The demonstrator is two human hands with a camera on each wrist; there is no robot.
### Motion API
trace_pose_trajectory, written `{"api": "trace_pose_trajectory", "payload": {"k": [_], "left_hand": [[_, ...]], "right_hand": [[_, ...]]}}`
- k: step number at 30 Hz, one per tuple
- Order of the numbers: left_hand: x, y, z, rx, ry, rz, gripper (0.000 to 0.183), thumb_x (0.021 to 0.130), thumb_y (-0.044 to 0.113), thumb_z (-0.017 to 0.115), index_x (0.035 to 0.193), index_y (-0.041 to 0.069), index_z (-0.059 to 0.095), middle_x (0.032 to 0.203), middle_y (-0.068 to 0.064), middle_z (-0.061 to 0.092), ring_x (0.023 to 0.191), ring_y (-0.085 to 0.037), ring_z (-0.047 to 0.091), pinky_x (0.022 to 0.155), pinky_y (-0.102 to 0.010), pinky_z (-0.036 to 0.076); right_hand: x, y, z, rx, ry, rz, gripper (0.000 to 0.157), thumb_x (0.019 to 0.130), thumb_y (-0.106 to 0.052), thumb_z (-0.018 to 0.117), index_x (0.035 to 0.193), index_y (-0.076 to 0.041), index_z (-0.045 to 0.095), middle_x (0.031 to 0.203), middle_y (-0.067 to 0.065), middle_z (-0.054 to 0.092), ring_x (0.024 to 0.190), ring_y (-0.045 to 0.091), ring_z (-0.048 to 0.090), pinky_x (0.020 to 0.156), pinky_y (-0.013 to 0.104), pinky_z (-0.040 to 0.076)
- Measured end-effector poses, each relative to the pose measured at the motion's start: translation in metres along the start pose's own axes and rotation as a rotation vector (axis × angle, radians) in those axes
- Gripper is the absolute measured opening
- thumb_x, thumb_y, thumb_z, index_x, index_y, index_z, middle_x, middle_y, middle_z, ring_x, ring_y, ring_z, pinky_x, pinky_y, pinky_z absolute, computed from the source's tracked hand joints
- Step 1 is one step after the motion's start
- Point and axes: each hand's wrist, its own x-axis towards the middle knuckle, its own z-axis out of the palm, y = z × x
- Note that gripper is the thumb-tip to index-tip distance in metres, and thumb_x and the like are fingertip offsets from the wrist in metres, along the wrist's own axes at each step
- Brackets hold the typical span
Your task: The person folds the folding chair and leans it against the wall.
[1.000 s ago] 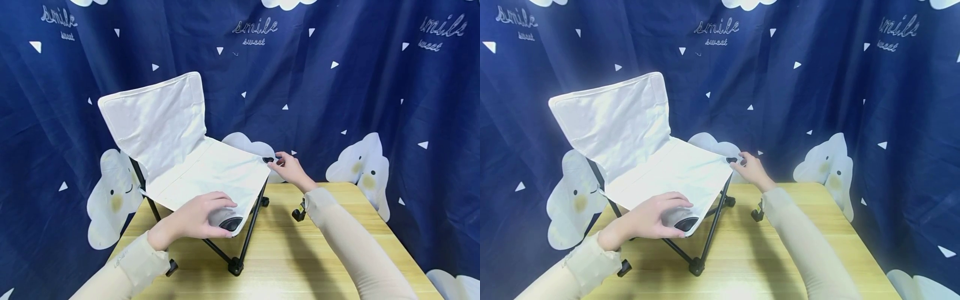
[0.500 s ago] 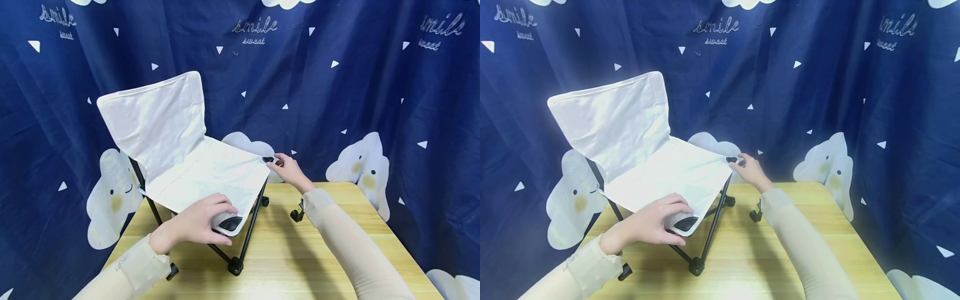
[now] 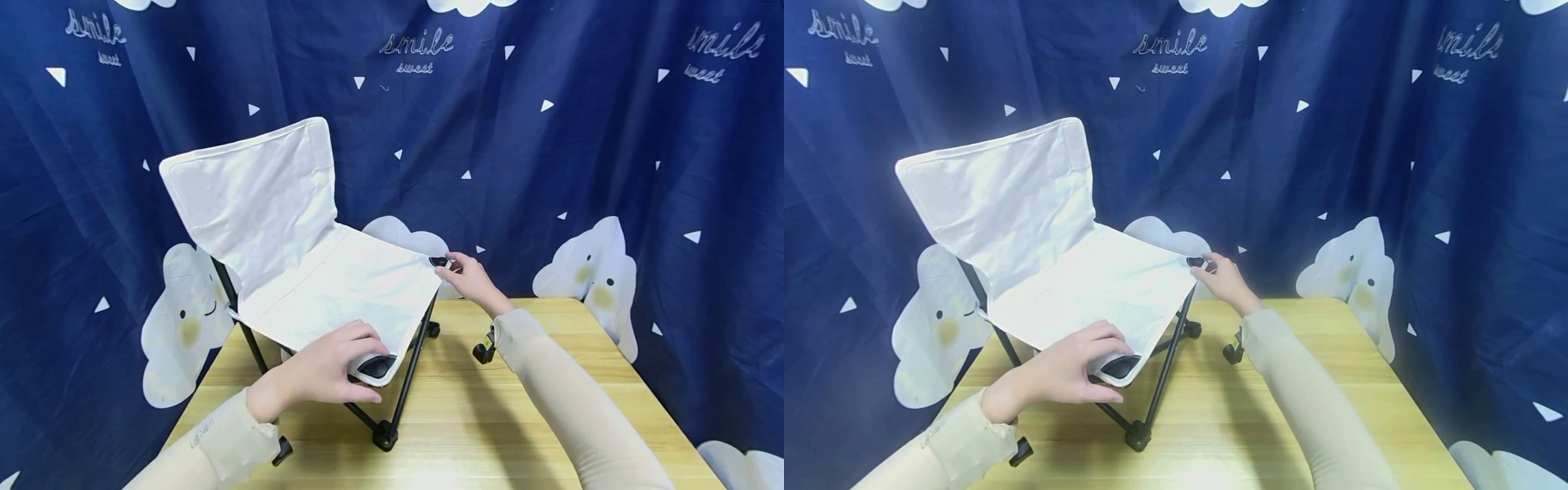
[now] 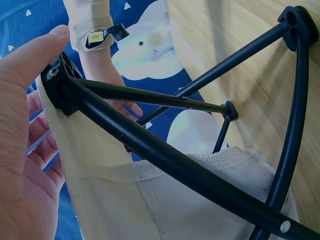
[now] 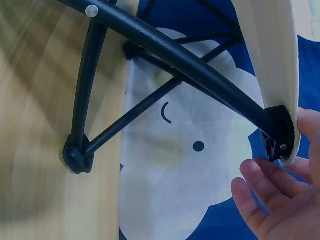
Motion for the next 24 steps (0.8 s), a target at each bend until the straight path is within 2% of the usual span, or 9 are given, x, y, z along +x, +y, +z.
{"api": "trace_pose_trajectory", "payload": {"k": [5,8,15,21,24], "left_hand": [[-0.0005,-0.0008,0.0015,0.015,-0.007,0.006,0.055,0.078,0.035,0.099,0.121,0.013,0.073,0.116,0.005,0.068,0.109,-0.01,0.064,0.094,-0.026,0.058],[-0.0007,-0.0004,0.0018,0.026,-0.007,0.01,0.054,0.077,0.034,0.1,0.119,0.012,0.073,0.115,0.004,0.068,0.108,-0.011,0.064,0.093,-0.025,0.059],[-0.0001,0.0015,0.0012,0.045,-0.004,0.017,0.053,0.076,0.031,0.101,0.117,0.012,0.074,0.114,0.003,0.068,0.106,-0.011,0.064,0.09,-0.025,0.059],[0.0004,0.0038,0.0001,0.079,-0.024,0.011,0.052,0.077,0.03,0.1,0.118,0.012,0.074,0.113,0.003,0.068,0.105,-0.011,0.064,0.09,-0.024,0.059],[0.0009,0.0053,-0.0007,0.091,-0.028,0.007,0.051,0.076,0.029,0.1,0.117,0.012,0.074,0.111,0.004,0.068,0.102,-0.01,0.063,0.088,-0.022,0.059]], "right_hand": [[0.0008,0.0005,0.0003,0.032,-0.011,0.003,0.067,0.108,-0.032,0.066,0.159,0.007,0.047,0.119,0.023,0.069,0.102,0.033,0.068,0.081,0.034,0.056],[0.0014,0.0008,0.0007,0.054,-0.022,0.01,0.068,0.108,-0.032,0.065,0.16,0.007,0.045,0.119,0.023,0.068,0.099,0.033,0.069,0.079,0.031,0.057],[0.0011,0.0,0.0019,0.127,-0.037,0.032,0.07,0.109,-0.029,0.065,0.162,0.009,0.041,0.12,0.025,0.066,0.105,0.043,0.07,0.09,0.038,0.063],[0.0039,0.0017,0.0045,0.173,-0.032,0.038,0.066,0.109,-0.023,0.066,0.16,0.012,0.041,0.119,0.024,0.065,0.102,0.029,0.07,0.096,0.041,0.064],[0.0038,0.0005,0.0057,0.169,-0.025,0.037,0.065,0.109,-0.02,0.065,0.159,0.013,0.041,0.12,0.026,0.065,0.105,0.031,0.069,0.098,0.044,0.064]]}}
